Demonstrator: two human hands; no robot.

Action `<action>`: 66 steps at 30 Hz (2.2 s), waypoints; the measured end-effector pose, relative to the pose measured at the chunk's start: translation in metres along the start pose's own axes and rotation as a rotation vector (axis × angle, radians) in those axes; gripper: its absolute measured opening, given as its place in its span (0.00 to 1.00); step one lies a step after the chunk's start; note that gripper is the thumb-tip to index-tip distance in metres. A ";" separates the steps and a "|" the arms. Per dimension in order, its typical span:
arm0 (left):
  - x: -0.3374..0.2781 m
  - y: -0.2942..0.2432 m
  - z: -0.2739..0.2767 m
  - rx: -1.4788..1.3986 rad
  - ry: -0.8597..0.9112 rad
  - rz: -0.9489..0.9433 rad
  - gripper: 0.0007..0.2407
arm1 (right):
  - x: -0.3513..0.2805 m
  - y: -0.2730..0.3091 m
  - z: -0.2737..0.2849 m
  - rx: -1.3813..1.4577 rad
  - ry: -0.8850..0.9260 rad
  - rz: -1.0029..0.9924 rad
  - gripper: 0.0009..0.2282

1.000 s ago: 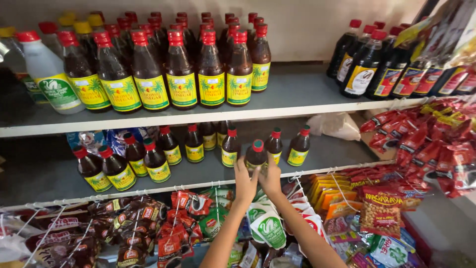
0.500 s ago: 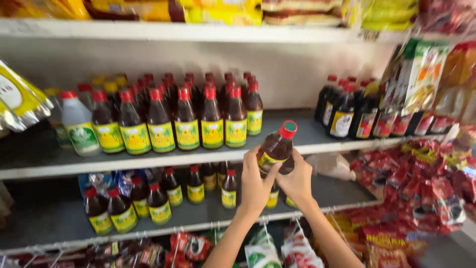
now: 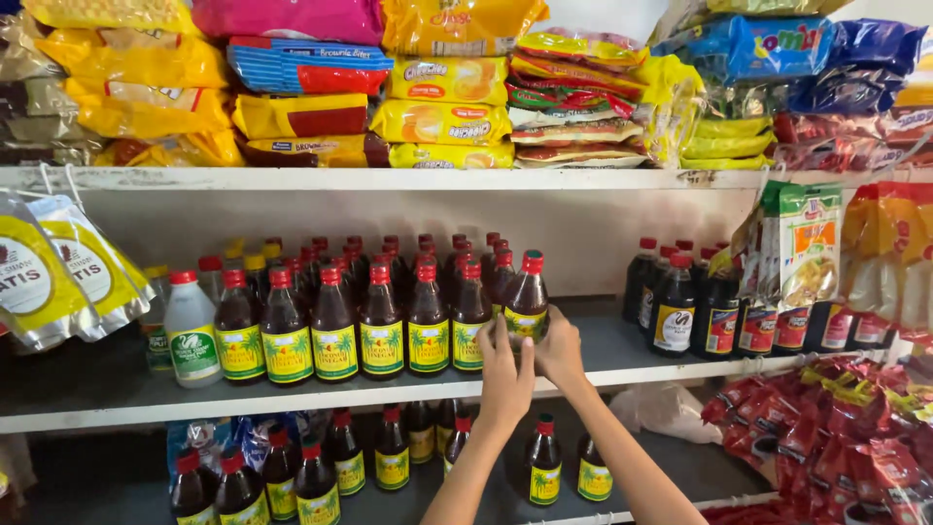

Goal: Stocking and organizing various condiment bottles and snack items on store shelves.

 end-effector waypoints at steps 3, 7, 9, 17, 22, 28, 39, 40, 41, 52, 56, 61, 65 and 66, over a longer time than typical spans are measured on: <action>-0.001 0.012 -0.001 0.076 0.040 0.031 0.24 | 0.002 -0.011 -0.010 -0.099 0.074 -0.052 0.28; -0.005 0.018 -0.002 0.081 0.049 0.025 0.24 | 0.006 -0.003 -0.003 -0.119 0.119 -0.102 0.28; -0.011 0.015 0.000 0.058 0.028 -0.035 0.23 | 0.000 0.001 -0.001 -0.112 0.255 -0.222 0.28; -0.012 0.011 0.004 0.078 0.007 0.025 0.21 | -0.001 -0.018 -0.020 -0.108 0.231 -0.110 0.27; -0.018 0.010 0.000 0.110 -0.071 -0.102 0.19 | -0.004 -0.027 -0.024 -0.065 0.292 -0.103 0.27; -0.015 0.006 0.000 0.104 -0.109 -0.093 0.17 | -0.016 -0.041 -0.041 -0.260 0.304 -0.152 0.31; -0.023 0.032 0.002 0.087 -0.071 0.020 0.14 | -0.024 -0.038 -0.040 -0.282 0.190 0.024 0.36; -0.029 0.025 0.011 0.101 -0.084 0.025 0.14 | -0.026 -0.030 -0.039 -0.272 0.203 0.034 0.36; -0.034 0.016 0.019 0.097 -0.067 -0.002 0.15 | -0.027 -0.022 -0.036 -0.285 0.179 0.034 0.38; -0.117 0.019 0.118 0.174 -0.172 -0.088 0.13 | -0.120 -0.027 -0.026 0.366 -0.260 0.128 0.17; -0.148 0.110 0.135 0.195 -0.118 0.289 0.10 | -0.186 -0.018 -0.058 0.273 -0.202 -0.063 0.08; -0.200 0.242 0.107 0.214 -0.032 0.406 0.09 | -0.235 -0.118 -0.159 0.133 0.117 -0.129 0.16; -0.230 0.313 0.079 0.260 0.126 0.314 0.18 | -0.267 -0.162 -0.206 -0.058 0.208 -0.210 0.24; -0.236 0.328 0.072 0.233 0.146 0.348 0.22 | -0.272 -0.167 -0.211 -0.114 0.214 -0.185 0.28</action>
Point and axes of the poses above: each hand's wrist, its own x-axis towards the middle knuckle, its own z-axis out of the back of the hand, y = z × x, the point moved 3 cm from there along x, towards the middle knuckle, and after that the axes turned 7 degrees about -x, right-handed, at the moved point
